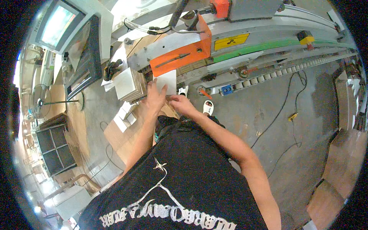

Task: Feeding small wood panels into an industrial edge-banding machine and stacking the finished pieces.

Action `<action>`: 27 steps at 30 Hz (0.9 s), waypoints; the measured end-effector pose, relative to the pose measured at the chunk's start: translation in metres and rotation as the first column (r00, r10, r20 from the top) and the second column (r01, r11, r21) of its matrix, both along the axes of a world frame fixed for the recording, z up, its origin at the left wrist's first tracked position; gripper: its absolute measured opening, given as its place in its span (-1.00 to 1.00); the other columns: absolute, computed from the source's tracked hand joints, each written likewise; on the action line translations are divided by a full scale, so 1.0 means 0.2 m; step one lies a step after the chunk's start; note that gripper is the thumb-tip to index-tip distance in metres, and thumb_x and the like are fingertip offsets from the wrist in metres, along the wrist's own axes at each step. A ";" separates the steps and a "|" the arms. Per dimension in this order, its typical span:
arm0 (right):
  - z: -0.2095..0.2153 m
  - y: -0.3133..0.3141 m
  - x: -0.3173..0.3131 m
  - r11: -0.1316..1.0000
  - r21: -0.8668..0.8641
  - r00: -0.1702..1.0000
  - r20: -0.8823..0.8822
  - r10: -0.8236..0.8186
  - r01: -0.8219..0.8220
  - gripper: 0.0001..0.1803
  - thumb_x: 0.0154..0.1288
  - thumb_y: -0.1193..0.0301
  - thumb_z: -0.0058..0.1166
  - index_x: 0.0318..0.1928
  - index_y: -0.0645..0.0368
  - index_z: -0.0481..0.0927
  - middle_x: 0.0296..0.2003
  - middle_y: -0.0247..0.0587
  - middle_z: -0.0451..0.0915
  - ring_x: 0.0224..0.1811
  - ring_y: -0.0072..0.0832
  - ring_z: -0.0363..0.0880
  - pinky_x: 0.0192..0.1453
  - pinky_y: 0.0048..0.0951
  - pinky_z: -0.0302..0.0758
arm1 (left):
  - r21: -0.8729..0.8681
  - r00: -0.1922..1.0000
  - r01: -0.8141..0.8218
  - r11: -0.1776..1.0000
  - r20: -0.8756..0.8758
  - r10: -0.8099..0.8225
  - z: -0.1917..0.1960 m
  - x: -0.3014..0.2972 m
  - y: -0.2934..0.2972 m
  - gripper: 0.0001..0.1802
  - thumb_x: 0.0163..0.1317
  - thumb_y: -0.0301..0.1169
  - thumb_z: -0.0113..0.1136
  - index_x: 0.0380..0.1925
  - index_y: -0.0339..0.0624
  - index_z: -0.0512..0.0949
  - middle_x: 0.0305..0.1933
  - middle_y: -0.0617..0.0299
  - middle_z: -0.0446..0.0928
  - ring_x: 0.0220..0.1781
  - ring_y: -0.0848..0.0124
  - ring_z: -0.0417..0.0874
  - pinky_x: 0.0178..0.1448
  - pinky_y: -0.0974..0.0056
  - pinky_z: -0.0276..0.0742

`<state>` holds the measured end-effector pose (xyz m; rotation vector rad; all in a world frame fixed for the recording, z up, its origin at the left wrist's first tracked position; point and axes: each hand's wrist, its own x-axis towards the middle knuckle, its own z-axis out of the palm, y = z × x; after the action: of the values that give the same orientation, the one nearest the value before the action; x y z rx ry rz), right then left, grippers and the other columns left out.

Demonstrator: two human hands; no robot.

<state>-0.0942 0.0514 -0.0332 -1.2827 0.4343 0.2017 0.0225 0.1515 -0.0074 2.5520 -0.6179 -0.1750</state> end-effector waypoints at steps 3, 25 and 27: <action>0.00 0.04 0.03 0.953 0.159 0.959 0.079 -0.273 0.258 -0.60 0.09 0.45 -0.01 -0.04 0.35 0.60 -0.24 -0.24 0.64 -0.22 -0.51 0.55 -0.05 -0.49 0.46 | -0.037 0.996 0.083 0.996 -0.027 -0.084 0.00 0.00 0.11 -0.39 0.23 -0.18 0.19 0.22 -0.25 0.37 0.27 -0.22 0.36 0.26 -0.04 0.43 0.31 0.04 0.33; -0.02 -0.08 0.14 0.575 0.536 0.667 0.031 -0.744 0.618 -0.67 0.13 0.64 -0.15 -0.04 0.26 0.44 0.01 -0.12 0.53 0.15 -0.29 0.51 0.29 -0.31 0.40 | -0.570 0.585 -0.365 0.736 -0.756 -0.295 0.04 0.13 0.00 -0.47 0.02 -0.69 -0.12 0.09 -0.24 0.35 0.24 0.09 0.42 -0.17 0.33 0.64 -0.15 0.31 0.55; 0.00 -0.10 0.11 0.492 0.560 0.608 -0.027 -0.793 0.667 -0.65 0.10 0.63 -0.16 -0.05 0.22 0.43 0.01 -0.17 0.53 0.08 -0.40 0.51 0.17 -0.38 0.46 | -0.584 0.514 -0.395 0.710 -0.780 -0.356 0.04 0.09 -0.04 -0.50 0.03 -0.67 -0.10 0.06 -0.23 0.34 0.21 0.10 0.43 -0.29 0.34 0.67 -0.22 0.32 0.58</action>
<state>-0.0723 0.0306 -0.0332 -0.4662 0.6406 -0.5550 0.0413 0.1432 0.0006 1.3744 -0.1494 -0.9544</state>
